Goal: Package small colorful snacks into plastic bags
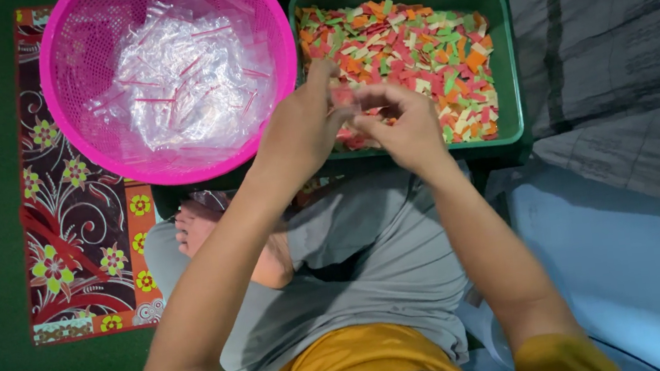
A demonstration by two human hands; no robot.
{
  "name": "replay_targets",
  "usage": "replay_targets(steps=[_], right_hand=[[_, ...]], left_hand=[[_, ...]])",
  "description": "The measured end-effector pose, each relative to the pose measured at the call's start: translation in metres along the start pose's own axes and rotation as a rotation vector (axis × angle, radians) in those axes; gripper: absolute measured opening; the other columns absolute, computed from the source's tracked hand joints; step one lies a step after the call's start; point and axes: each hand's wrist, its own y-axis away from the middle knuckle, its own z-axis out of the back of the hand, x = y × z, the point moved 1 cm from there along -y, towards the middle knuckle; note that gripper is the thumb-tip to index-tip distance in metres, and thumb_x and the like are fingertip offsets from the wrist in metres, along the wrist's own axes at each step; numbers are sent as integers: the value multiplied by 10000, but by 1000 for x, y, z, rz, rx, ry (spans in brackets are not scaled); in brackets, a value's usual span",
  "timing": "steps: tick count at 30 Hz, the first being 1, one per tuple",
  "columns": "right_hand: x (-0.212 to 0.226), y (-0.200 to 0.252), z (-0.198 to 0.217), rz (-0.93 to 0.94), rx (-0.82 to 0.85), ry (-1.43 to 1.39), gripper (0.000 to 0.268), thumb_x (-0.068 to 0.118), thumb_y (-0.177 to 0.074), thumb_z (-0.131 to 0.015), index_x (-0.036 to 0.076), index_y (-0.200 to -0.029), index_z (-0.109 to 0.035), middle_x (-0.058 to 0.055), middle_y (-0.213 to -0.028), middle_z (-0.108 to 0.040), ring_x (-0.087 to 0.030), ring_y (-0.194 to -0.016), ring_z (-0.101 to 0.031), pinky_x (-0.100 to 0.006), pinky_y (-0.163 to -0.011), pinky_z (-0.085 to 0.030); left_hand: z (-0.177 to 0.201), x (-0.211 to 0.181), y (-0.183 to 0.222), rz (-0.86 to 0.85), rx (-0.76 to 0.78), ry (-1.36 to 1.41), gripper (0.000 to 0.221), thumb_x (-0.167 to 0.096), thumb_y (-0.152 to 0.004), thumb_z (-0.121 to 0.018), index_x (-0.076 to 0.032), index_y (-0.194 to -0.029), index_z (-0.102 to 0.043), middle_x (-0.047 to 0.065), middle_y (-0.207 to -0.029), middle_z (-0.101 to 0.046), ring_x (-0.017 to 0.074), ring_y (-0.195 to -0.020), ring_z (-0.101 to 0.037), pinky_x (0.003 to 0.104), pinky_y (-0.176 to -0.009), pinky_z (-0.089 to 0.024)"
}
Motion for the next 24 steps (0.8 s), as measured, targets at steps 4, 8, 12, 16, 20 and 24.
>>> replay_targets(steps=[4, 8, 12, 16, 20, 24], right_hand=[[16, 3, 4, 17, -11, -2, 126, 62, -817, -697, 66, -943, -696, -77, -835, -685, -84, -796, -586, -225, -625, -500], [6, 2, 7, 80, 42, -17, 123, 74, -811, -703, 65, -934, -704, -62, -789, -675, -82, -764, -570, -244, -652, -494], [7, 3, 6, 180, 34, 59, 141, 105, -765, -759, 77, -895, -713, -60, -748, -674, -102, -713, -595, -257, -635, -489], [8, 6, 7, 317, 55, 138, 114, 154, -758, -777, 93, -835, -719, -81, -754, -673, -181, -709, -630, -304, -645, -483], [19, 11, 10, 362, 111, 108, 53, 64, -748, -753, 77, -779, -713, -103, -751, -677, -255, -713, -653, -334, -648, -493], [3, 11, 15, 292, 28, 143, 58, 90, -773, -754, 64, -802, -711, -118, -723, -668, -228, -682, -644, -314, -575, -481]], left_hand=[[7, 4, 0, -128, -164, -86, 514, -180, -760, -737, -106, -1172, -439, 157, -868, -515, 425, -862, -568, 479, -717, -495], [0, 13, 1, -192, -192, 19, 117, -95, -764, -704, -95, -846, -621, 122, -844, -510, 383, -819, -561, 432, -677, -489], [-6, 11, 5, -160, -101, 86, 89, -111, -749, -704, -116, -821, -651, 86, -726, -562, 309, -742, -607, 384, -654, -499], [-12, 11, 9, -150, -93, 115, 80, -104, -746, -699, -153, -802, -671, 69, -712, -579, 290, -744, -617, 359, -658, -503], [-17, 18, 14, -193, -125, 97, 112, -61, -745, -664, -170, -773, -661, 55, -691, -562, 286, -727, -615, 351, -653, -502], [7, 12, 18, -163, -141, 107, 165, -136, -740, -722, -112, -891, -660, 111, -775, -619, 317, -783, -631, 387, -702, -506]])
